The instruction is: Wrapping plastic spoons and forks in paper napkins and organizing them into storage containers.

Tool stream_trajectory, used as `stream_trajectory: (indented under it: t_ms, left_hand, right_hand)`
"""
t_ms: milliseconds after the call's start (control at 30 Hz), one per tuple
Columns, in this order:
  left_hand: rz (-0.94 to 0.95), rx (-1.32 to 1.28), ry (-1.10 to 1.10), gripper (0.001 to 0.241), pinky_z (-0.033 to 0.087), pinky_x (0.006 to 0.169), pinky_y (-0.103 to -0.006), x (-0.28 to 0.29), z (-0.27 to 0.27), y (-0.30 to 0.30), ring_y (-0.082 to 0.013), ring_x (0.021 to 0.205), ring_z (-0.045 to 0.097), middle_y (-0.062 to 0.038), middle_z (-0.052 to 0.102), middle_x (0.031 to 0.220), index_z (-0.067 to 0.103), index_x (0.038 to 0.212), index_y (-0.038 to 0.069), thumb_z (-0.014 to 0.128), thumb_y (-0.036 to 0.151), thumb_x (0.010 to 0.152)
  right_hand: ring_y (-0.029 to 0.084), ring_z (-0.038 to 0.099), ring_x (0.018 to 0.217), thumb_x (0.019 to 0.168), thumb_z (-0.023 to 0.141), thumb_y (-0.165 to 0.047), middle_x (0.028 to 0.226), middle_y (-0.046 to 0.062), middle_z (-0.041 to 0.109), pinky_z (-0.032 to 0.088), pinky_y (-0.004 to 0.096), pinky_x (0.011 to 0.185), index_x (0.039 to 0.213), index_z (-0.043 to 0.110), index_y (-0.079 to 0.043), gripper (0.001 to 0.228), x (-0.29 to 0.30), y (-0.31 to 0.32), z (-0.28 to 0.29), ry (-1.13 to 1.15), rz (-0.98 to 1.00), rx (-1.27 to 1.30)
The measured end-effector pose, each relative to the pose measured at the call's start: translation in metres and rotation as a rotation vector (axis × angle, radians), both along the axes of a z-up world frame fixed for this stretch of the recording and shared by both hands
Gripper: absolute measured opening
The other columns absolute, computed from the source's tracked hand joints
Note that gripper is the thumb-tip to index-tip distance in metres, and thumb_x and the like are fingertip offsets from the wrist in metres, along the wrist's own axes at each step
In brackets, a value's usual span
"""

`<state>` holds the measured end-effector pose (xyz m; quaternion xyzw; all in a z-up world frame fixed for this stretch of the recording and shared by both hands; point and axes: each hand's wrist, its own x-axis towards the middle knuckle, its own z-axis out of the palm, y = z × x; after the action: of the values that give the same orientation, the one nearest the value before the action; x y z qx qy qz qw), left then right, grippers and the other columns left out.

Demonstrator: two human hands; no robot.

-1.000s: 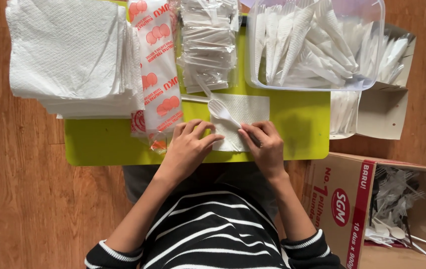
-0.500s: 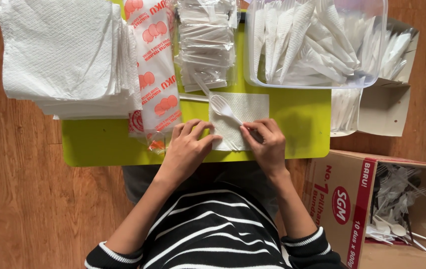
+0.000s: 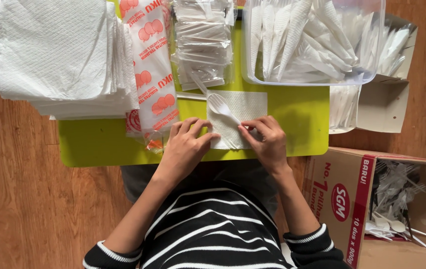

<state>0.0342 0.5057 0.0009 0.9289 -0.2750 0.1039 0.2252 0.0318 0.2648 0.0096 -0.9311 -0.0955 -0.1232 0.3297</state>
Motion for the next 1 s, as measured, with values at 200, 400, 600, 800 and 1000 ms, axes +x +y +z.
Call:
stream_trajectory:
  t_ms: [200, 400, 600, 800, 1000]
  left_hand:
    - [-0.016, 0.000, -0.030, 0.017, 0.039, 0.092, -0.0332, 0.001, 0.000, 0.001, -0.0171, 0.115, 0.057, 0.007, 0.061, 0.110, 0.070, 0.097, 0.030, 0.070, 0.017, 0.086]
    - [-0.050, 0.002, -0.075, 0.017, 0.041, 0.090, -0.0338, 0.006, 0.007, 0.002, -0.0185, 0.113, 0.059, 0.004, 0.062, 0.113, 0.070, 0.099, 0.029, 0.074, 0.019, 0.085]
    - [-0.106, -0.001, -0.098, 0.011, 0.040, 0.091, -0.0332, 0.014, 0.011, 0.004, -0.0174, 0.114, 0.059, 0.004, 0.062, 0.110, 0.067, 0.092, 0.027, 0.075, 0.020, 0.087]
    - [-0.123, 0.016, -0.087, 0.010, 0.042, 0.092, -0.0328, 0.016, 0.004, 0.005, -0.0155, 0.113, 0.060, 0.006, 0.064, 0.107, 0.066, 0.091, 0.026, 0.074, 0.021, 0.087]
    - [-0.125, 0.015, -0.054, 0.009, 0.042, 0.092, -0.0332, 0.014, 0.006, 0.006, -0.0147, 0.113, 0.060, 0.006, 0.064, 0.108, 0.067, 0.092, 0.026, 0.073, 0.021, 0.088]
  right_hand:
    - [0.022, 0.066, 0.071, 0.085, 0.088, -0.016, 0.078, 0.006, 0.069, 0.057, 0.034, 0.070, 0.092, 0.081, -0.010, 0.011, 0.000, 0.001, 0.003, 0.035, -0.016, 0.035]
    - [0.018, 0.060, 0.064, 0.087, 0.087, -0.020, 0.076, 0.007, 0.069, 0.053, 0.033, 0.064, 0.098, 0.081, -0.011, 0.016, 0.001, -0.016, 0.008, 0.090, -0.070, 0.155]
    - [0.014, 0.058, 0.059, 0.085, 0.087, -0.017, 0.076, 0.003, 0.070, 0.051, 0.028, 0.063, 0.094, 0.083, -0.016, 0.009, -0.004, -0.027, 0.014, 0.115, -0.078, 0.158]
    - [0.020, 0.061, 0.062, 0.083, 0.088, -0.018, 0.075, 0.004, 0.069, 0.052, 0.033, 0.066, 0.093, 0.083, -0.016, 0.012, -0.010, -0.014, 0.007, 0.096, -0.034, -0.009]
    - [0.022, 0.065, 0.070, 0.085, 0.087, -0.021, 0.076, 0.003, 0.068, 0.053, 0.034, 0.071, 0.091, 0.082, -0.018, 0.009, -0.010, -0.011, 0.006, 0.103, -0.050, -0.050]
